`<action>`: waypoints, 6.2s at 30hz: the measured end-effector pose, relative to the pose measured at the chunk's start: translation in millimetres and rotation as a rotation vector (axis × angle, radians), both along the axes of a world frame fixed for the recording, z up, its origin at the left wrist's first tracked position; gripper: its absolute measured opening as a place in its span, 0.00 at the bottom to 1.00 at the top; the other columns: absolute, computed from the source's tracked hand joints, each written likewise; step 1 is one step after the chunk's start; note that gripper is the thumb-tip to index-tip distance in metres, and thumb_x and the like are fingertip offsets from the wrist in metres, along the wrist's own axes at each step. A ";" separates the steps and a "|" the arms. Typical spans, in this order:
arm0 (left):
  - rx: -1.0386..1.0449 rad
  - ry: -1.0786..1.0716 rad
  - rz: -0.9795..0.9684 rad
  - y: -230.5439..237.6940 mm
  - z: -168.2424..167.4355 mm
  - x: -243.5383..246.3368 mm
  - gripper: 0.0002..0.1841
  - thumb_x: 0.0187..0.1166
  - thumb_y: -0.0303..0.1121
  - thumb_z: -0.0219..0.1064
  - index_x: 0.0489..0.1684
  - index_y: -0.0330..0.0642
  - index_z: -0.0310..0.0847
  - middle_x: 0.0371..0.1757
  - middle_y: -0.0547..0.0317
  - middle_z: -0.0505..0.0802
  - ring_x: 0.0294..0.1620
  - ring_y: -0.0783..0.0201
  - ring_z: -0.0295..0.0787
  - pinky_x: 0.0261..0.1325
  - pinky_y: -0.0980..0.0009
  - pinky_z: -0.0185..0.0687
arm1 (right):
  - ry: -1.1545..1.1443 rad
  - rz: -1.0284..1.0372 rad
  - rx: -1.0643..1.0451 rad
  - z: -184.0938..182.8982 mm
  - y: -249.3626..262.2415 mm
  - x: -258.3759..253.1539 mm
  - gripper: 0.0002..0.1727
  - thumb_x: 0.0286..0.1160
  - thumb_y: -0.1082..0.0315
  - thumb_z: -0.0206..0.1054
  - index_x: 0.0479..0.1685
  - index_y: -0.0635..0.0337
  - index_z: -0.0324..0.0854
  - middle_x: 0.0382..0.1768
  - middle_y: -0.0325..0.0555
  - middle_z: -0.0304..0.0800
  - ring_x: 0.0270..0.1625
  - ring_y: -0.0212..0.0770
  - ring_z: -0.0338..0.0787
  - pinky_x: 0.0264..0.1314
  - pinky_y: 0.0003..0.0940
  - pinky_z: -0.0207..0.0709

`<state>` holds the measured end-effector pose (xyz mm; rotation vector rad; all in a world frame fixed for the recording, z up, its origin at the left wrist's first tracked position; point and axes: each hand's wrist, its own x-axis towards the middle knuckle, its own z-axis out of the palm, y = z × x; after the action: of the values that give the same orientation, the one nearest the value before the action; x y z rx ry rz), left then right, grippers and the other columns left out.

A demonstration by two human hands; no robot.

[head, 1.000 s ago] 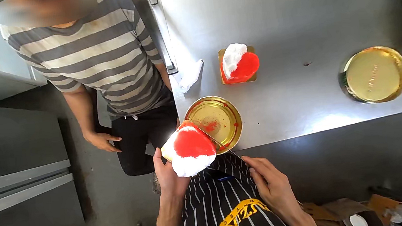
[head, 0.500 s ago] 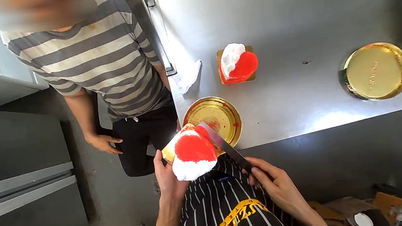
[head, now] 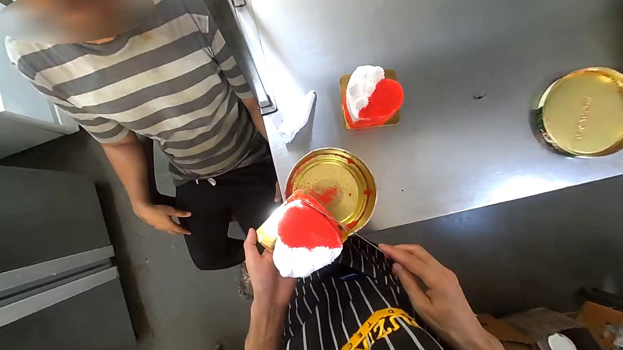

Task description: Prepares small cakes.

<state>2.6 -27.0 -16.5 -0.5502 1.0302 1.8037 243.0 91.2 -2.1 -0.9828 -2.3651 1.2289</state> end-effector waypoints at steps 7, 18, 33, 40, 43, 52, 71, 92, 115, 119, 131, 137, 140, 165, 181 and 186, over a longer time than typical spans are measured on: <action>-0.012 0.003 0.002 -0.3 0.5 0.6 0.41 0.85 0.70 0.28 0.65 0.50 0.79 0.54 0.51 0.93 0.56 0.56 0.92 0.57 0.52 0.89 | -0.065 -0.008 0.149 -4.1 2.8 1.1 0.20 0.87 0.61 0.55 0.69 0.42 0.88 0.56 0.41 0.90 0.54 0.34 0.90 0.52 0.33 0.86; 0.023 0.061 -0.021 -1.4 5.7 -1.5 0.47 0.79 0.76 0.24 0.70 0.51 0.78 0.59 0.52 0.92 0.61 0.55 0.90 0.61 0.50 0.88 | -0.030 -0.097 -0.027 -0.9 13.0 5.6 0.21 0.86 0.62 0.55 0.70 0.49 0.87 0.54 0.39 0.91 0.42 0.27 0.89 0.43 0.25 0.85; -0.080 0.096 0.091 21.5 17.0 11.2 0.43 0.81 0.74 0.26 0.80 0.56 0.67 0.69 0.54 0.86 0.71 0.53 0.84 0.69 0.45 0.82 | -0.105 -0.141 0.206 -17.5 -13.7 3.9 0.21 0.84 0.67 0.52 0.67 0.58 0.86 0.41 0.46 0.93 0.35 0.39 0.91 0.37 0.35 0.86; -0.083 0.085 0.121 23.1 17.6 12.9 0.43 0.82 0.74 0.26 0.79 0.55 0.68 0.68 0.54 0.87 0.70 0.53 0.84 0.69 0.45 0.81 | -0.108 -0.147 0.226 -18.2 -11.0 4.9 0.21 0.82 0.69 0.54 0.65 0.59 0.88 0.41 0.47 0.93 0.36 0.41 0.92 0.37 0.36 0.87; -0.055 0.092 0.138 23.6 18.4 13.6 0.42 0.83 0.72 0.27 0.74 0.52 0.71 0.64 0.54 0.89 0.66 0.54 0.87 0.66 0.46 0.84 | -0.080 -0.170 0.217 -17.0 -8.5 4.5 0.21 0.83 0.69 0.53 0.66 0.58 0.87 0.43 0.46 0.93 0.36 0.38 0.91 0.37 0.33 0.86; -0.027 0.073 0.211 24.0 19.2 18.7 0.38 0.83 0.70 0.29 0.69 0.55 0.74 0.59 0.56 0.90 0.63 0.56 0.88 0.62 0.47 0.86 | -0.031 -0.106 0.199 -17.6 -11.3 -6.9 0.21 0.84 0.68 0.53 0.70 0.54 0.85 0.48 0.46 0.92 0.43 0.37 0.92 0.44 0.33 0.87; -0.036 0.059 0.163 19.2 17.5 21.5 0.38 0.85 0.69 0.26 0.63 0.53 0.77 0.53 0.55 0.92 0.57 0.56 0.91 0.56 0.49 0.88 | -0.054 -0.056 0.215 -12.4 -3.9 -12.5 0.22 0.84 0.68 0.54 0.71 0.49 0.85 0.51 0.45 0.93 0.49 0.39 0.93 0.48 0.33 0.87; 0.030 0.070 0.117 7.3 10.9 20.6 0.39 0.85 0.69 0.27 0.62 0.52 0.78 0.53 0.53 0.92 0.57 0.56 0.91 0.57 0.49 0.88 | -0.001 -0.010 0.170 -21.5 -16.2 -12.2 0.22 0.88 0.66 0.52 0.72 0.48 0.85 0.52 0.46 0.92 0.50 0.39 0.92 0.50 0.34 0.87; -0.065 0.055 -0.110 -8.1 17.4 2.3 0.41 0.86 0.68 0.26 0.58 0.48 0.82 0.46 0.53 0.95 0.47 0.60 0.95 0.49 0.60 0.92 | -0.033 0.121 0.160 -4.2 13.8 4.5 0.22 0.87 0.64 0.52 0.72 0.45 0.86 0.53 0.42 0.92 0.51 0.35 0.91 0.51 0.32 0.87; -0.082 0.064 -0.116 -9.0 16.9 1.8 0.43 0.85 0.69 0.25 0.61 0.47 0.81 0.47 0.52 0.95 0.49 0.60 0.94 0.51 0.59 0.92 | -0.043 0.118 0.106 -2.4 19.1 5.6 0.21 0.88 0.62 0.52 0.72 0.43 0.86 0.53 0.39 0.92 0.50 0.32 0.90 0.51 0.31 0.86; -0.130 0.076 -0.057 -44.3 5.4 -22.3 0.40 0.87 0.67 0.27 0.58 0.46 0.80 0.43 0.53 0.95 0.44 0.60 0.95 0.46 0.59 0.94 | -0.434 0.380 0.310 37.7 116.8 -33.5 0.15 0.83 0.70 0.63 0.63 0.57 0.87 0.36 0.54 0.92 0.31 0.57 0.92 0.31 0.58 0.82; -0.015 0.060 -0.094 -37.8 -8.5 -20.6 0.40 0.87 0.68 0.29 0.58 0.49 0.82 0.45 0.54 0.95 0.45 0.62 0.95 0.46 0.60 0.93 | -0.578 0.535 0.240 24.3 157.0 -117.0 0.14 0.88 0.64 0.59 0.62 0.53 0.87 0.33 0.56 0.92 0.39 0.61 0.92 0.41 0.61 0.80; 0.009 0.057 -0.104 -31.4 -10.6 -21.7 0.40 0.86 0.69 0.30 0.58 0.49 0.83 0.46 0.54 0.96 0.45 0.61 0.95 0.46 0.59 0.93 | -0.573 0.696 0.250 18.9 148.8 -139.2 0.14 0.87 0.64 0.58 0.59 0.51 0.89 0.35 0.55 0.92 0.42 0.60 0.92 0.45 0.61 0.80; 0.037 0.004 -0.138 -28.4 -14.4 -26.8 0.40 0.86 0.69 0.31 0.56 0.50 0.85 0.45 0.55 0.96 0.43 0.63 0.95 0.43 0.62 0.93 | -0.656 0.586 -0.103 9.4 121.8 -106.3 0.13 0.88 0.63 0.59 0.55 0.59 0.87 0.33 0.52 0.90 0.38 0.53 0.90 0.45 0.55 0.79; -0.097 0.072 -0.215 -31.9 5.9 -38.7 0.35 0.90 0.60 0.29 0.57 0.48 0.82 0.45 0.55 0.96 0.43 0.63 0.96 0.43 0.63 0.94 | -0.244 0.156 -0.578 1.3 105.0 -9.2 0.12 0.87 0.60 0.60 0.56 0.53 0.84 0.23 0.37 0.88 0.17 0.28 0.81 0.18 0.22 0.74; -0.105 0.097 -0.298 -23.0 2.6 -36.1 0.36 0.91 0.60 0.27 0.57 0.48 0.83 0.44 0.56 0.96 0.43 0.64 0.95 0.44 0.64 0.93 | -0.096 0.103 -0.510 2.1 75.8 7.1 0.12 0.87 0.58 0.58 0.56 0.49 0.85 0.29 0.32 0.91 0.19 0.26 0.82 0.19 0.20 0.75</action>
<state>-33.5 -50.0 -13.9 -0.3522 1.2105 1.5313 250.1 167.0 -0.1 -1.0899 -2.2372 1.9246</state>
